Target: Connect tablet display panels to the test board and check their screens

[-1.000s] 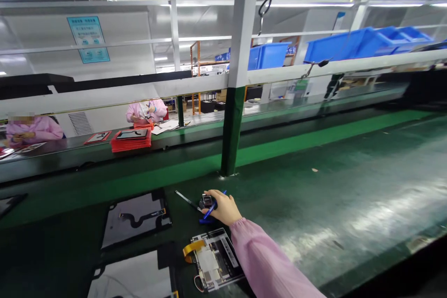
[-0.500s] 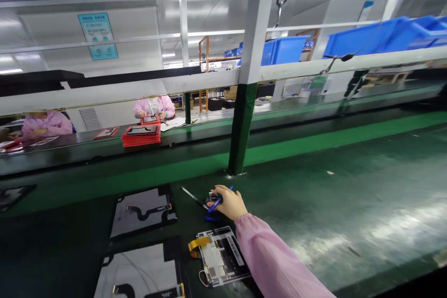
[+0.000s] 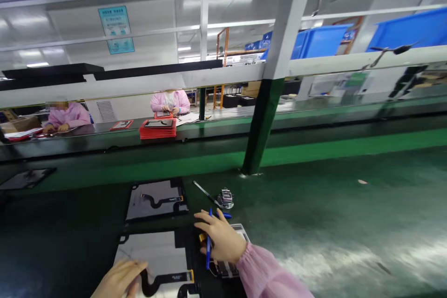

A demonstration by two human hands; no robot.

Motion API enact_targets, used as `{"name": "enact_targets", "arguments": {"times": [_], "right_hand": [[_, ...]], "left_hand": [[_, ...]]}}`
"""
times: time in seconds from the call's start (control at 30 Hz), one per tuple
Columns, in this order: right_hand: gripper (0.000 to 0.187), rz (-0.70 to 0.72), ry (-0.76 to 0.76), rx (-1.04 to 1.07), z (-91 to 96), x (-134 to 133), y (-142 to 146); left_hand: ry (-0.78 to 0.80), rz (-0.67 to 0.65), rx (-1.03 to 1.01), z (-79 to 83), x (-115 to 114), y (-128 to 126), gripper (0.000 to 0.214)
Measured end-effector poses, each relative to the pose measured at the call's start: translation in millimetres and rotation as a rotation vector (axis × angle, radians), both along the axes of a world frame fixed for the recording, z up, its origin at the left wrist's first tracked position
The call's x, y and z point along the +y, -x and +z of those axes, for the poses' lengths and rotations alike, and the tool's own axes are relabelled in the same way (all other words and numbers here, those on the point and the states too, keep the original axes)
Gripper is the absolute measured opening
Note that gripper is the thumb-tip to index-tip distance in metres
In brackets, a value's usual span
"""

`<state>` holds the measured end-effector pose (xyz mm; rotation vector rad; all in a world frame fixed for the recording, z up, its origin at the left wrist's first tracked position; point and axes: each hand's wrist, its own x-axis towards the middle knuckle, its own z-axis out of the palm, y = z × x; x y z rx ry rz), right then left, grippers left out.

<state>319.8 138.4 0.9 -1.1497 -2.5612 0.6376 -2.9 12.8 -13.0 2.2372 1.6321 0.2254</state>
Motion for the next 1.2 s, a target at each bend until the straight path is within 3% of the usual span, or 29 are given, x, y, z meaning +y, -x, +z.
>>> {"name": "enact_targets", "arguments": {"times": [0.13, 0.2, 0.33, 0.47, 0.6, 0.7, 0.8, 0.9, 0.97, 1.07, 1.2], "right_hand": [[0.020, 0.011, 0.074, 0.033, 9.1, 10.1, -15.7], [0.012, 0.053, 0.139, 0.086, 11.8, 16.2, -25.2], [0.039, 0.130, 0.346, 0.258, 10.2, 21.6, -27.6], [0.048, 0.249, 0.624, 0.363, 0.4, 22.4, -10.7], [0.062, 0.360, 0.784, 0.428, -11.7, 22.1, 4.1], [0.079, 0.450, 0.867, 0.461, -18.2, 19.9, 7.7], [0.069, 0.440, 0.814, 0.536, -20.1, 16.1, 11.4], [0.043, 0.359, 0.634, 0.632, -17.9, 11.5, 20.8], [0.036, 0.304, 0.493, 0.683, -15.6, 8.0, 28.6], [0.035, 0.222, 0.341, 0.753, -14.6, 1.9, 38.1], [0.038, 0.157, 0.312, 0.788, -21.6, -5.7, 45.5]], "left_hand": [[-0.088, -0.076, -0.097, 19.0, 4.0, 5.7, 0.060], [-0.091, -0.103, -0.150, 22.9, 7.2, 8.7, 0.056], [-0.069, -0.175, -0.207, 23.8, 13.9, 12.7, 0.044], [-0.068, -0.204, -0.317, 26.5, 17.7, 13.1, 0.037], [-0.054, -0.084, -0.523, 30.5, 21.7, 7.3, 0.038], [0.064, 0.029, -0.772, 26.4, 28.8, -2.6, 0.041], [0.199, 0.182, -1.034, 15.1, 41.3, -19.4, 0.035], [0.294, 0.348, -1.234, 3.0, 55.7, -43.5, 0.039], [0.349, 0.425, -1.323, -2.4, 62.5, -61.0, 0.044], [0.379, 0.491, -1.383, -4.9, 64.6, -80.6, 0.043], [0.340, 0.513, -1.356, -0.1, 58.4, -86.9, 0.035]]}}
